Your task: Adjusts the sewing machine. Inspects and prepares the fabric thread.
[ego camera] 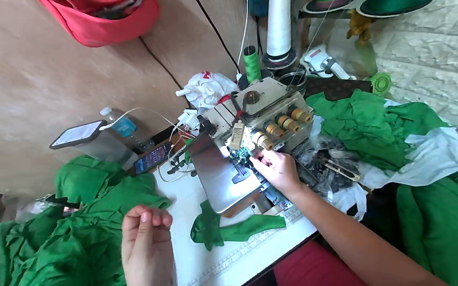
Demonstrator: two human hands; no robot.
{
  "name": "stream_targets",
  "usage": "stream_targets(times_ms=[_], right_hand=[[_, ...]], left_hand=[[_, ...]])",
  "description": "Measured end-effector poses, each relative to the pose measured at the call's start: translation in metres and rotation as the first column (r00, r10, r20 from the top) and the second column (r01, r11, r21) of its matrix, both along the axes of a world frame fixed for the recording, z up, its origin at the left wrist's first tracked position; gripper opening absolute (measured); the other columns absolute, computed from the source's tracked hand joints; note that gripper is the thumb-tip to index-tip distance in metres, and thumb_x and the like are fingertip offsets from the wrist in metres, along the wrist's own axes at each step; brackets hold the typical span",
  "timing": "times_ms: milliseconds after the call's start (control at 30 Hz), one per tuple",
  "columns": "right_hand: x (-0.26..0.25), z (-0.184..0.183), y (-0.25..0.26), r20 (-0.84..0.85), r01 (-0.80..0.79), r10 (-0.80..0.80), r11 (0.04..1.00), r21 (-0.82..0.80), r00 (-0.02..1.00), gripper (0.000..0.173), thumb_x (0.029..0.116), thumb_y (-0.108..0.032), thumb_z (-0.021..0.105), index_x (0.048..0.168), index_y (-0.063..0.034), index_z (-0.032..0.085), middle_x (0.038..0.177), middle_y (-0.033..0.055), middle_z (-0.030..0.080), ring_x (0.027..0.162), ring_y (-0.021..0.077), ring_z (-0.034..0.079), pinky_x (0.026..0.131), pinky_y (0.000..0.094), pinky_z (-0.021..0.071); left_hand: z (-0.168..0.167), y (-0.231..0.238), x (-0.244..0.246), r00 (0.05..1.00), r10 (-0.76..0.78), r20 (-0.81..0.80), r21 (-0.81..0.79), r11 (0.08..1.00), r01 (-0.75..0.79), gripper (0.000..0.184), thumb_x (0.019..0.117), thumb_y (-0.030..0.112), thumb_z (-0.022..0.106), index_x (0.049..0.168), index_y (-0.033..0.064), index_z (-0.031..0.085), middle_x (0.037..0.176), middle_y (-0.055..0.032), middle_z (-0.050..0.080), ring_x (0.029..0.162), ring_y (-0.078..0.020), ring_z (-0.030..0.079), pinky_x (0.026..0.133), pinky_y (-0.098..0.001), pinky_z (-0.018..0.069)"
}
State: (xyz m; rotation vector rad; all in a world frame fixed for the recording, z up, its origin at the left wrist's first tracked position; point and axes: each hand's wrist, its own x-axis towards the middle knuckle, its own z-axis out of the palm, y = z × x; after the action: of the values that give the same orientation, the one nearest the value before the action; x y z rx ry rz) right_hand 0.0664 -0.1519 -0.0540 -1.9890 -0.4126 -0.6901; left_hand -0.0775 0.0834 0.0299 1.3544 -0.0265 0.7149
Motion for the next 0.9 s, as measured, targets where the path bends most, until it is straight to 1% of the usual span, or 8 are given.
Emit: stream_targets(times_ms=[300,400,433,500,567,667,733,900], right_hand=[[-0.006,0.003,-0.012,-0.144,-0.172,0.175,0.984,0.036,0.974,0.026,0.0978,-0.029,0.06,0.098,-0.0082,0.076,0.064,-0.001,0.061,0.056,0.0077,0.056,0.057,0.0282,0.0489],[-0.019,0.011,-0.03,-0.287,-0.228,0.231,0.973,0.047,0.93,0.028,0.1007,-0.031,0.057,0.103,-0.0085,0.073,0.069,-0.0001,0.065,0.059,0.0081,0.061,0.058,0.0288,0.0527],[-0.024,0.013,-0.036,-0.312,-0.237,0.241,0.97,0.052,0.919,0.027,0.1016,-0.03,0.056,0.104,-0.008,0.072,0.07,-0.0005,0.065,0.058,0.0067,0.061,0.057,0.0267,0.0535],[-0.036,0.016,-0.046,-0.35,-0.275,0.271,0.961,0.038,0.897,0.029,0.104,-0.03,0.052,0.105,-0.0075,0.071,0.071,-0.0013,0.067,0.057,0.0055,0.062,0.055,0.0247,0.0537],[-0.046,0.017,-0.053,-0.362,-0.339,0.31,0.941,-0.016,0.879,0.037,0.1073,-0.033,0.044,0.104,-0.0075,0.071,0.076,-0.0007,0.07,0.062,0.0071,0.065,0.059,0.0274,0.0555],[-0.059,0.012,-0.059,-0.279,-0.403,0.362,0.909,-0.105,0.889,0.05,0.108,-0.04,0.039,0.1,-0.0084,0.076,0.099,0.0051,0.075,0.09,0.015,0.07,0.079,0.0385,0.0564],[-0.066,0.01,-0.064,-0.247,-0.456,0.414,0.878,-0.148,0.876,0.047,0.1074,-0.043,0.042,0.103,-0.0112,0.076,0.113,0.0061,0.073,0.106,0.0165,0.069,0.089,0.039,0.0562],[-0.079,0.003,-0.08,-0.259,-0.527,0.478,0.833,-0.169,0.839,0.033,0.1031,-0.037,0.052,0.107,-0.012,0.074,0.11,0.005,0.073,0.094,0.0125,0.07,0.08,0.0322,0.0589]], left_hand=[[-0.026,0.063,-0.06,0.95,0.24,-0.198,-0.027,0.968,-0.25,0.034,0.1075,0.008,0.025,0.095,0.0218,0.053,0.068,0.0147,0.062,0.062,0.0015,0.062,0.062,-0.0159,0.0543],[-0.028,0.074,-0.084,0.837,0.401,-0.373,0.276,0.909,-0.313,0.017,0.1053,0.005,0.038,0.1,0.016,0.049,0.071,0.0146,0.061,0.06,0.0034,0.059,0.059,-0.0152,0.052],[-0.027,0.073,-0.088,0.773,0.483,-0.411,0.464,0.841,-0.279,0.007,0.103,0.006,0.046,0.108,0.0094,0.05,0.08,0.0108,0.061,0.067,0.0021,0.06,0.062,-0.0176,0.0531],[-0.022,0.062,-0.085,0.744,0.544,-0.389,0.704,0.696,-0.141,0.04,0.0994,0.01,0.058,0.132,-0.0123,0.048,0.118,-0.0212,0.063,0.099,-0.0229,0.066,0.082,-0.0397,0.0569],[-0.019,0.04,-0.061,0.807,0.509,-0.3,0.801,0.593,-0.077,0.047,0.0988,0.015,0.062,0.135,-0.0127,0.05,0.131,-0.0335,0.056,0.11,-0.0385,0.063,0.086,-0.0508,0.0553],[-0.016,-0.006,-0.005,0.933,0.328,-0.147,0.845,0.533,-0.054,0.028,0.0975,0.02,0.062,0.116,0.001,0.072,0.121,-0.0193,0.068,0.111,-0.0301,0.065,0.089,-0.0462,0.0545],[-0.012,-0.033,0.031,0.965,0.216,-0.149,0.846,0.534,0.012,0.025,0.0979,0.021,0.062,0.112,0.005,0.076,0.121,-0.0141,0.07,0.115,-0.0287,0.063,0.095,-0.0459,0.0514],[-0.015,-0.061,0.088,0.931,0.202,-0.304,0.853,0.494,0.171,0.027,0.0969,0.024,0.066,0.113,0.0047,0.076,0.118,-0.0157,0.071,0.119,-0.037,0.061,0.103,-0.0601,0.0432]])
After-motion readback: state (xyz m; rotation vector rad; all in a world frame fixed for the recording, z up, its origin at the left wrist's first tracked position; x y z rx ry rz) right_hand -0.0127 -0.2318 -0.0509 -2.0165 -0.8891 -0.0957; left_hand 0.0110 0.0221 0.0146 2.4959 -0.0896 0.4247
